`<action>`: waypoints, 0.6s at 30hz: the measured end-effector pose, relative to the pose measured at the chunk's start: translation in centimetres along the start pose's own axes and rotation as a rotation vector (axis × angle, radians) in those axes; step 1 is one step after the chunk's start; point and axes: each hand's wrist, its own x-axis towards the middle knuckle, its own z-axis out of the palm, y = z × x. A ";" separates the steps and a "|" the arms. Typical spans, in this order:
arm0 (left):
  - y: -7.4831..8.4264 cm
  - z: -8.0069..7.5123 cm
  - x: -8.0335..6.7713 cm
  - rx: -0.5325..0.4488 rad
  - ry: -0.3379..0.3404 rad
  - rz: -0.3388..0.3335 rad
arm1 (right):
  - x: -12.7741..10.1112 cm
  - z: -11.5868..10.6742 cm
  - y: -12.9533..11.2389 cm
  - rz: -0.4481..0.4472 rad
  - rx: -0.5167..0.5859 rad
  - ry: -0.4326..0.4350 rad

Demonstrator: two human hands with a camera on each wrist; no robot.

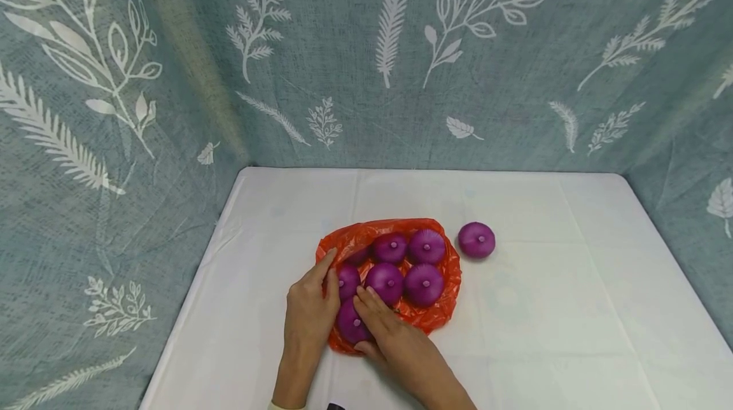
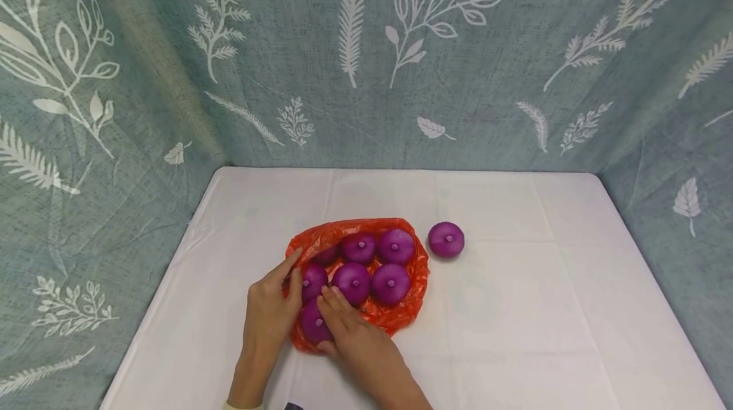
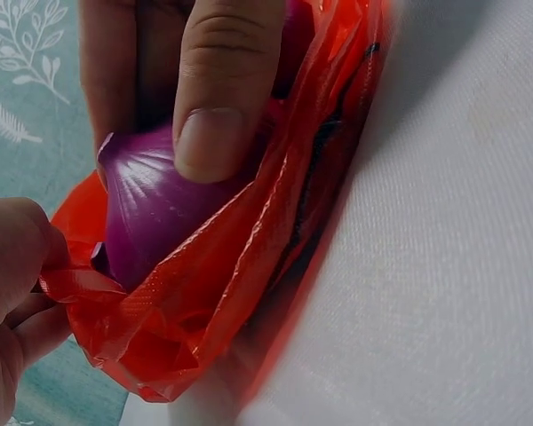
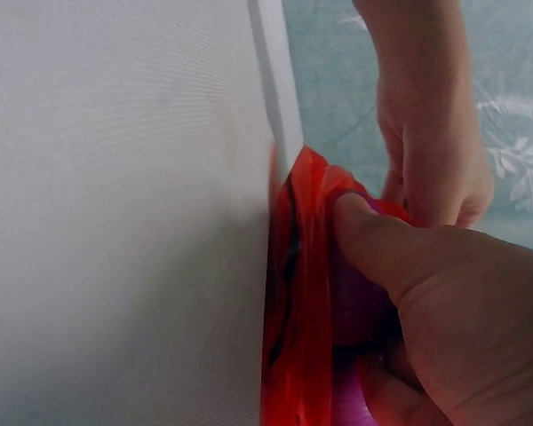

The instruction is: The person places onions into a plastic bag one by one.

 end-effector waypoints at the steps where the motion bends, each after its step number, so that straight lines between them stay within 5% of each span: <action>1: 0.0 0.0 0.0 0.000 0.001 0.000 | 0.0 0.0 0.0 0.002 -0.005 -0.005; 8: -0.2 0.1 0.0 -0.003 0.011 -0.003 | -0.1 -0.4 0.0 0.044 0.056 -0.043; 18: -0.1 0.2 0.0 -0.004 0.009 -0.001 | -0.2 -2.3 1.6 0.093 0.209 0.104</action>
